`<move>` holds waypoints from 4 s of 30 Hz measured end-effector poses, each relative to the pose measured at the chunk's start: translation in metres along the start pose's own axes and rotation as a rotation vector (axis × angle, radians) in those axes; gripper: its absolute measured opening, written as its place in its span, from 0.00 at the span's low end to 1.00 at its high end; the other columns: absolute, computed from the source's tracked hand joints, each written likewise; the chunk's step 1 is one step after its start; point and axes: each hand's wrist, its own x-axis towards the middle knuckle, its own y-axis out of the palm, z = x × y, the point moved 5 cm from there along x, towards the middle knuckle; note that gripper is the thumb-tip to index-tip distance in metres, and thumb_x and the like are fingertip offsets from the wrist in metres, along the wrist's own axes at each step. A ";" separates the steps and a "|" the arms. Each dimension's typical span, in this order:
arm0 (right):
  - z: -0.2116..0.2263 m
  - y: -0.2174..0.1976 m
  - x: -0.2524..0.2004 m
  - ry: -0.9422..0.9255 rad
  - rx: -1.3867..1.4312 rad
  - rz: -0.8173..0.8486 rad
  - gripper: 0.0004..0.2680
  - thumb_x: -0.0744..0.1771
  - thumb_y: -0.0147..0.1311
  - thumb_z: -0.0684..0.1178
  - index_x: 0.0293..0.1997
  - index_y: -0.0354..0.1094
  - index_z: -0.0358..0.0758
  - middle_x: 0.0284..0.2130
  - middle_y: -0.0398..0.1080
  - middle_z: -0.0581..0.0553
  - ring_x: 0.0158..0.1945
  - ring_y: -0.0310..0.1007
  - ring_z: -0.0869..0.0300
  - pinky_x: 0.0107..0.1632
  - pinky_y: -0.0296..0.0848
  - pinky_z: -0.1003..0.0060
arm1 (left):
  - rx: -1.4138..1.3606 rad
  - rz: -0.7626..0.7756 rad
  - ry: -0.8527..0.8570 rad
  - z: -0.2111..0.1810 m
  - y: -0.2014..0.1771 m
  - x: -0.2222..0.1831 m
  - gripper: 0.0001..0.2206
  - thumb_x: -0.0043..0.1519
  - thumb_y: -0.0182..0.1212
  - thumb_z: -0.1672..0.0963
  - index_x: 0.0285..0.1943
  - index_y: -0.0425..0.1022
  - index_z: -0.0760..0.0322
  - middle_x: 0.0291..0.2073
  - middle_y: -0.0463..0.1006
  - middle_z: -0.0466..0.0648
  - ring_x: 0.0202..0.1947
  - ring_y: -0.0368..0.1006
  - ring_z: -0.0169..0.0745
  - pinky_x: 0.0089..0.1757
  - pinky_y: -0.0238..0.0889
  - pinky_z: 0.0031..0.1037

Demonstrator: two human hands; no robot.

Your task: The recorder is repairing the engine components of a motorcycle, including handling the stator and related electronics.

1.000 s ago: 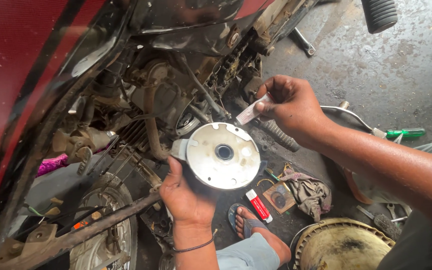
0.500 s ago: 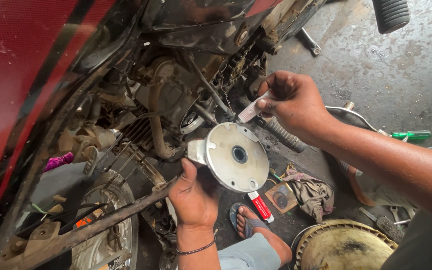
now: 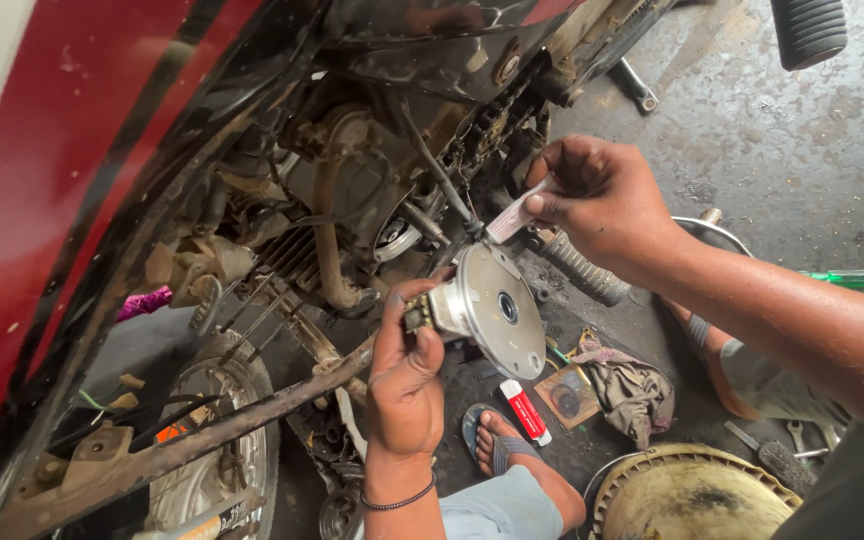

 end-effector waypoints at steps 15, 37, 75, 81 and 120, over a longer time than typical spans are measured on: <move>0.002 0.002 -0.001 -0.034 -0.019 0.040 0.06 0.64 0.61 0.33 0.41 0.69 0.32 0.32 0.73 0.51 0.36 0.72 0.68 0.39 0.72 0.73 | 0.352 0.123 -0.008 -0.012 0.014 -0.001 0.23 0.62 0.69 0.50 0.61 0.70 0.66 0.73 0.65 0.56 0.69 0.63 0.45 0.65 0.55 0.34; 0.065 0.012 -0.039 -0.324 -0.410 0.073 0.05 0.65 0.62 0.33 0.38 0.72 0.33 0.33 0.78 0.48 0.38 0.77 0.68 0.41 0.76 0.72 | 0.422 0.120 0.033 -0.014 0.017 -0.003 0.20 0.59 0.71 0.56 0.58 0.72 0.69 0.67 0.69 0.49 0.53 0.72 0.32 0.56 0.66 0.25; 0.001 0.015 -0.036 0.435 0.009 0.224 0.17 0.62 0.51 0.38 0.57 0.68 0.36 0.32 0.72 0.48 0.30 0.74 0.61 0.28 0.71 0.65 | 0.126 0.070 -0.004 -0.009 0.007 -0.003 0.20 0.62 0.68 0.56 0.61 0.72 0.67 0.69 0.68 0.55 0.65 0.66 0.42 0.65 0.54 0.31; -0.012 0.025 -0.065 0.696 -0.071 0.269 0.21 0.65 0.50 0.47 0.68 0.61 0.44 0.15 0.66 0.49 0.13 0.59 0.63 0.17 0.55 0.66 | 0.142 0.048 0.006 -0.008 -0.001 -0.003 0.22 0.62 0.69 0.54 0.63 0.71 0.68 0.69 0.68 0.58 0.68 0.64 0.45 0.66 0.52 0.33; 0.016 0.034 -0.052 -0.079 -0.534 0.641 0.17 0.66 0.51 0.43 0.64 0.67 0.36 0.18 0.72 0.44 0.23 0.72 0.65 0.37 0.76 0.67 | 0.023 0.105 -0.003 0.001 -0.007 -0.004 0.21 0.64 0.68 0.55 0.63 0.70 0.67 0.67 0.68 0.50 0.66 0.64 0.38 0.65 0.53 0.28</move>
